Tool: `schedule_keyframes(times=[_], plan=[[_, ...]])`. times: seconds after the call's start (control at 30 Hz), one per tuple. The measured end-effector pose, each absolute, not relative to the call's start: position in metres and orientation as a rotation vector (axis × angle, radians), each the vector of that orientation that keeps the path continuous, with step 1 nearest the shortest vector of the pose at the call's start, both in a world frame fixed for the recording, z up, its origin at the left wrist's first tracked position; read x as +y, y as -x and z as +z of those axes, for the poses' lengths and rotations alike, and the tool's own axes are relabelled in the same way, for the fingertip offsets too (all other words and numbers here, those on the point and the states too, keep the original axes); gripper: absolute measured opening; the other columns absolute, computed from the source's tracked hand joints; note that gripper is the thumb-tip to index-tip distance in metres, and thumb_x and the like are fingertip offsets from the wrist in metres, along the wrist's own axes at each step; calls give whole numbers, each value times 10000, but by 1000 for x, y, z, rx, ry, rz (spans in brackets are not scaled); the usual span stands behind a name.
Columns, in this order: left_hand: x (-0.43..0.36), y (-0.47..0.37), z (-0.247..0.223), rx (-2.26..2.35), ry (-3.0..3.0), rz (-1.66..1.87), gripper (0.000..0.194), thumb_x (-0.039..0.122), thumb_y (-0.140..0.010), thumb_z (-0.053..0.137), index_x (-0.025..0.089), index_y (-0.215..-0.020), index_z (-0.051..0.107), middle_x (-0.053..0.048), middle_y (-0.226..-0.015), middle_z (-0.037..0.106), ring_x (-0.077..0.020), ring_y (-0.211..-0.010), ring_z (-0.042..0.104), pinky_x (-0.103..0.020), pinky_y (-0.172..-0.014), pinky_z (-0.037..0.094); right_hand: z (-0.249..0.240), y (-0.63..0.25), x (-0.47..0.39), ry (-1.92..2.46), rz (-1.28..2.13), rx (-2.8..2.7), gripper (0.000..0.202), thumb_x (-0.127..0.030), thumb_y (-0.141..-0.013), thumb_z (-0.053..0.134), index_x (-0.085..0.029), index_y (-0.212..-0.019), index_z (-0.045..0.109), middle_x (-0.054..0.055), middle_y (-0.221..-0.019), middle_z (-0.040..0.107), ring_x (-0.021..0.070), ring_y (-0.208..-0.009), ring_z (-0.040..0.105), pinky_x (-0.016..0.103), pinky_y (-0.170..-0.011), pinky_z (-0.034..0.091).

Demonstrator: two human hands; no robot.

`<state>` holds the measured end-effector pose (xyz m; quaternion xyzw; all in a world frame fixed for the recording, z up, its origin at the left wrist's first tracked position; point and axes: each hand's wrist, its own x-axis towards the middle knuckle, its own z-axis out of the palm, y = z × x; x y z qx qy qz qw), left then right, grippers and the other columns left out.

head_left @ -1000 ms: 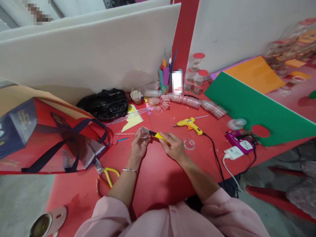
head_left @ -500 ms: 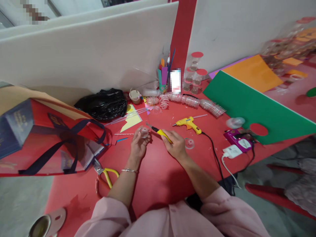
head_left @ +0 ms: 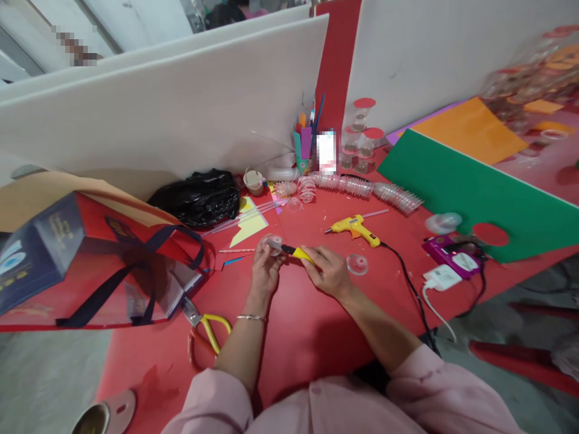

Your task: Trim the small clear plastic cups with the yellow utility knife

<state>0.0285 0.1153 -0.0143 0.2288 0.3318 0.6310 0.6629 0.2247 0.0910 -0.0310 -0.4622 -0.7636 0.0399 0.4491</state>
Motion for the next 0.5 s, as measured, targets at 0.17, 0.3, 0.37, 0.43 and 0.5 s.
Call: schedule_keyframes(times=[0.17,0.3,0.37,0.43,0.5], plan=[[116,-30,-17,753,-499,1445,354,441,-877,757,231,-1149,672,-80,-1129,697,-186,-908,671,-288,-707,564,-31,-225,91,1106,52,-1899,444,-272,-966,652,-266,-1410,637,83,-1107,760,198,-949,720,336,-837,598],[117,-30,-19,749,-490,1453,326,402,-869,776,236,-1122,655,-72,-1093,708,-177,-859,680,-283,-684,561,-31,-225,92,1124,51,-1915,437,-290,-970,641,-268,-1407,642,86,-1099,765,202,-951,722,339,-843,600],[117,-30,-20,737,-500,1460,314,377,-872,779,234,-1116,644,-73,-1100,709,-175,-861,686,-281,-683,561,-31,-226,92,1136,49,-1918,429,-292,-972,640,-264,-1400,647,87,-1099,767,202,-950,722,336,-838,599],[116,-31,-19,734,-510,1460,311,368,-872,782,239,-1112,632,-71,-1111,710,-171,-862,691,-277,-682,559,-30,-226,92,1146,52,-1918,427,-291,-972,641,-260,-1398,648,88,-1104,767,203,-953,721,335,-837,597],[116,-32,-19,730,-514,1457,309,362,-874,782,247,-1112,621,-68,-1124,713,-169,-859,691,-279,-682,558,-30,-226,92,1149,52,-1913,429,-287,-969,647,-254,-1397,649,89,-1106,765,203,-953,720,334,-837,596]])
